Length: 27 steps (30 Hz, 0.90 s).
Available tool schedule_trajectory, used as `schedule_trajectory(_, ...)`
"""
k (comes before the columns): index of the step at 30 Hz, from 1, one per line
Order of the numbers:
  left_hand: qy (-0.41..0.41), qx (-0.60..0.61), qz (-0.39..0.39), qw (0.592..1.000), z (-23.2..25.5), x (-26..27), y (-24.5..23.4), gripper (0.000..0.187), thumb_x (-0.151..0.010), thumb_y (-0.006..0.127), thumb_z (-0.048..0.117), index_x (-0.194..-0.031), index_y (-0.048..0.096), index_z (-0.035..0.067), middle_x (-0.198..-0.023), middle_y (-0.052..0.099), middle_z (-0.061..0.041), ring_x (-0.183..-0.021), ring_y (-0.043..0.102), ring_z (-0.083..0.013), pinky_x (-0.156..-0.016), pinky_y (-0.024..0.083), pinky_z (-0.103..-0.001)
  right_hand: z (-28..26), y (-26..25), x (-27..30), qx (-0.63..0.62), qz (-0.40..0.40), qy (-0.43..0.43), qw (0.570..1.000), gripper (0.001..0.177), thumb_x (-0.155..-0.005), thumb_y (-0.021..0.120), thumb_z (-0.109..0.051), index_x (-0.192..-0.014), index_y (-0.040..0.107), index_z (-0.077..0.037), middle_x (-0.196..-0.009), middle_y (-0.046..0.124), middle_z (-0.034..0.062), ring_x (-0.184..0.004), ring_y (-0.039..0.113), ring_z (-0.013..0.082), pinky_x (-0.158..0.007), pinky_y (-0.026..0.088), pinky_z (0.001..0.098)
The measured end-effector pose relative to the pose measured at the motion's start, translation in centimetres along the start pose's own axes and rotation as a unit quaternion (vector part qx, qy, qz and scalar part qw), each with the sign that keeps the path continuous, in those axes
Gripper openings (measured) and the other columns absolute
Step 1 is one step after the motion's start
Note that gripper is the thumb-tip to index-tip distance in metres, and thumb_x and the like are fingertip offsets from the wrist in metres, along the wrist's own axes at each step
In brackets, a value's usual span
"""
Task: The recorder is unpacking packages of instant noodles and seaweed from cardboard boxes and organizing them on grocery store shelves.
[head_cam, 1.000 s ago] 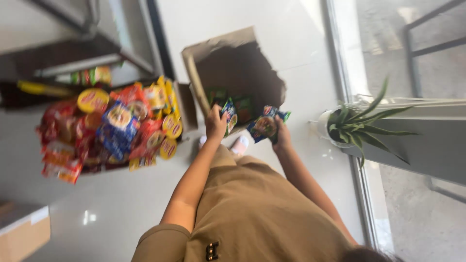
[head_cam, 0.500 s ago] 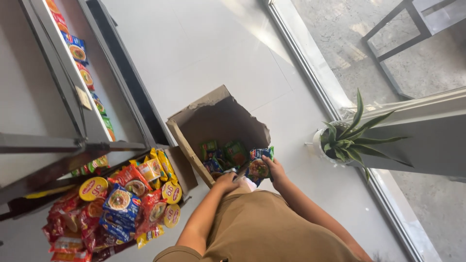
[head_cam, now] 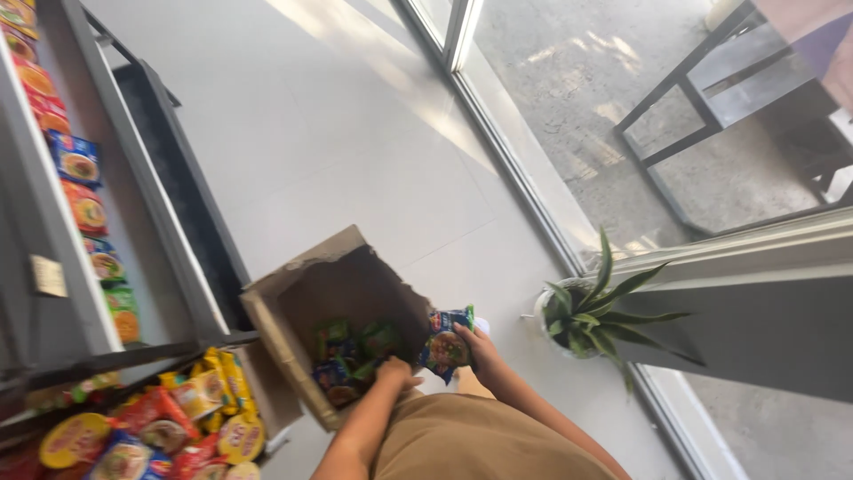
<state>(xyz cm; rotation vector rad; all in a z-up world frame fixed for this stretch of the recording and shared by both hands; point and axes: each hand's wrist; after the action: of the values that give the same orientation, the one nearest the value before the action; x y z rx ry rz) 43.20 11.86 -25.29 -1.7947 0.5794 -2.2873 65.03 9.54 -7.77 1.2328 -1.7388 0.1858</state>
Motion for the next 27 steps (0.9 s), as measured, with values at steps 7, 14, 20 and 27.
schedule_trajectory(7, -0.156, 0.148, 0.019, 0.976, 7.0, 2.3, -5.0, 0.100, -0.074, 0.087, 0.060, -0.152, 0.043, 0.015, -0.158, 0.039, -0.013, -0.141, 0.047, -0.0323, -0.111, 0.048, -0.046, -10.6, -7.8, -1.3, 0.037, -0.035, 0.004, 0.999, 0.035, -0.095, 0.068, -0.028, -0.121, 0.062, -0.006, -0.111, 0.072, 0.0115, -0.098, 0.072, 0.0226, -0.086, 0.061, 0.0394)
schedule_trajectory(14, -0.204, 0.341, 0.171, 0.902, 9.9, -5.1, -1.5, 0.073, -0.083, 0.071, 0.058, -0.131, 0.067, 0.003, -0.138, 0.066, -0.020, -0.129, 0.063, -0.0349, -0.106, 0.052, -0.043, -15.3, -11.0, -1.9, 0.034, -0.060, -0.001, 0.998, 0.036, -0.095, 0.066, -0.028, -0.124, 0.058, -0.007, -0.111, 0.072, 0.0118, -0.098, 0.072, 0.0224, -0.084, 0.061, 0.0395)
schedule_trajectory(20, -0.210, 0.385, 0.193, 0.878, 8.1, -5.3, -1.9, 0.075, -0.086, 0.071, 0.056, -0.132, 0.063, -0.003, -0.134, 0.064, -0.027, -0.126, 0.063, -0.0393, -0.104, 0.052, -0.045, -15.4, -11.1, -2.1, 0.005, -0.084, 0.024, 0.996, 0.035, -0.096, 0.066, -0.028, -0.122, 0.059, -0.006, -0.111, 0.072, 0.0110, -0.098, 0.073, 0.0216, -0.085, 0.061, 0.0379)
schedule_trajectory(27, -0.269, 0.444, 0.273, 0.810, 9.8, -4.9, -5.8, 0.083, -0.079, 0.081, 0.050, -0.135, 0.056, -0.005, -0.141, 0.057, -0.026, -0.127, 0.060, -0.0419, -0.102, 0.052, -0.049, -17.9, -10.6, -2.9, 0.036, -0.100, 0.051, 0.993, 0.035, -0.097, 0.066, -0.030, -0.119, 0.061, -0.003, -0.111, 0.073, 0.0137, -0.098, 0.072, 0.0227, -0.087, 0.061, 0.0391)
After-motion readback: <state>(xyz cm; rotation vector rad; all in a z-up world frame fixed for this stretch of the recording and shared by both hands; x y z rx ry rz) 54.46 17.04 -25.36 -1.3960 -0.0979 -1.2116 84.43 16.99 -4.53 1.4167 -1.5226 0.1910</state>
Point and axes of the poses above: each hand's wrist, its own x-axis away from the middle knuckle, its own y-axis out of the palm, z = x × y
